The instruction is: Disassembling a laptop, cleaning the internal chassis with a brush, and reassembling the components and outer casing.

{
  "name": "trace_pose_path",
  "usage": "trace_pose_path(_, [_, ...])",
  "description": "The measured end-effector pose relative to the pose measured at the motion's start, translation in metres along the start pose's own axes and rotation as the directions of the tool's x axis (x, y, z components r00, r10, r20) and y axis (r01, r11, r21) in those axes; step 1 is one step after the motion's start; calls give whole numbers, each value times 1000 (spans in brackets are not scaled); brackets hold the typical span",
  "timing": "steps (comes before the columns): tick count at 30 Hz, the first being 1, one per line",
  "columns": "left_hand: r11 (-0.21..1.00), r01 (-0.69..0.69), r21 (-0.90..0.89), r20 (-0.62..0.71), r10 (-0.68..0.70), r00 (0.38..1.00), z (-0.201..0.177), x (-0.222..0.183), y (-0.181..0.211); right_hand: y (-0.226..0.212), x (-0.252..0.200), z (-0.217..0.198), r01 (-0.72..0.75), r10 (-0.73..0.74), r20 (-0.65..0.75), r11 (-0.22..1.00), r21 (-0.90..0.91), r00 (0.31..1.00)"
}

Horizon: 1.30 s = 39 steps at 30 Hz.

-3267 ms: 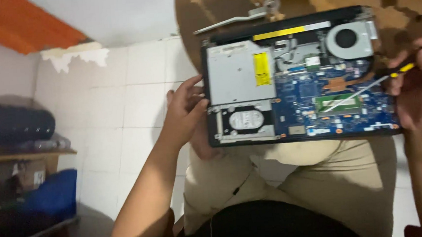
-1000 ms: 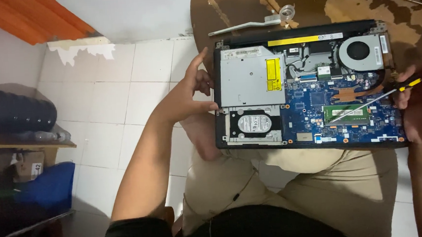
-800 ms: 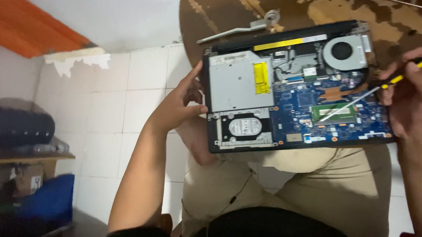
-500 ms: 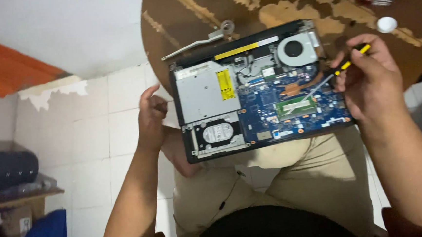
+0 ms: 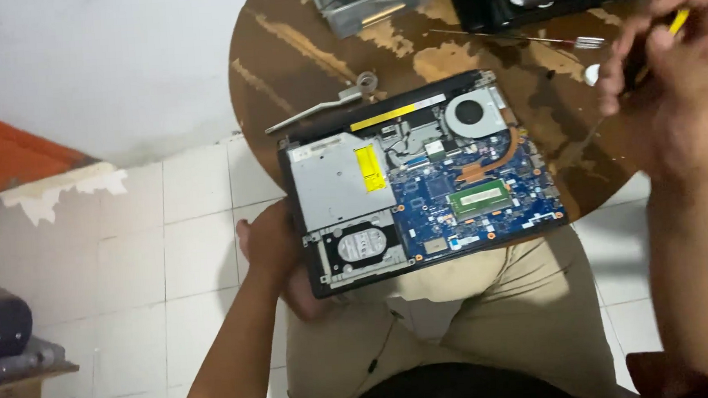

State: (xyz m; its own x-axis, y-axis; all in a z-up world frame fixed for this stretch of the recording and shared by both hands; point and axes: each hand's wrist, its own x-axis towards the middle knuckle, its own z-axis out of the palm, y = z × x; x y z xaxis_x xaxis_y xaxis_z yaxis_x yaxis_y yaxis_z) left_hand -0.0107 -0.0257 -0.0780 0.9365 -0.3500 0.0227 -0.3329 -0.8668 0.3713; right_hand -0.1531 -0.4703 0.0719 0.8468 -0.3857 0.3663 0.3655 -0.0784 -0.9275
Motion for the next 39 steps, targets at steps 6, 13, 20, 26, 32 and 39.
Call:
trace_pose_path(6, [993, 113, -31, 55, -111, 992, -31, -4, 30, 2, 90, 82, 192, 7, 193, 40, -981, 981])
trace_pose_path(13, [993, 57, -104, -83, -65, 994, -15, -2, 4, 84, 167, 106, 334, 42, 332, -98, -937, 942])
trace_pose_path(20, [987, 24, -156, -99, -40, 994, -13, 2, 1, 150, 194, 64, 317, 83, 316, 4, -948, 945])
trace_pose_path(26, [975, 1, -224, -172, -40, 984, -9, 5, 1, 166, 207, -6, 287, 104, 294, 80, -955, 950])
trace_pose_path(32, [973, -24, -230, -182, -19, 983, -7, 7, -1, 162, 201, -65, 258, 115, 279, 168, -951, 953])
trace_pose_path(39, [975, -78, -208, -252, 24, 967, -7, 7, 0, 219, 150, -117, 228, 130, 271, 275, -934, 954])
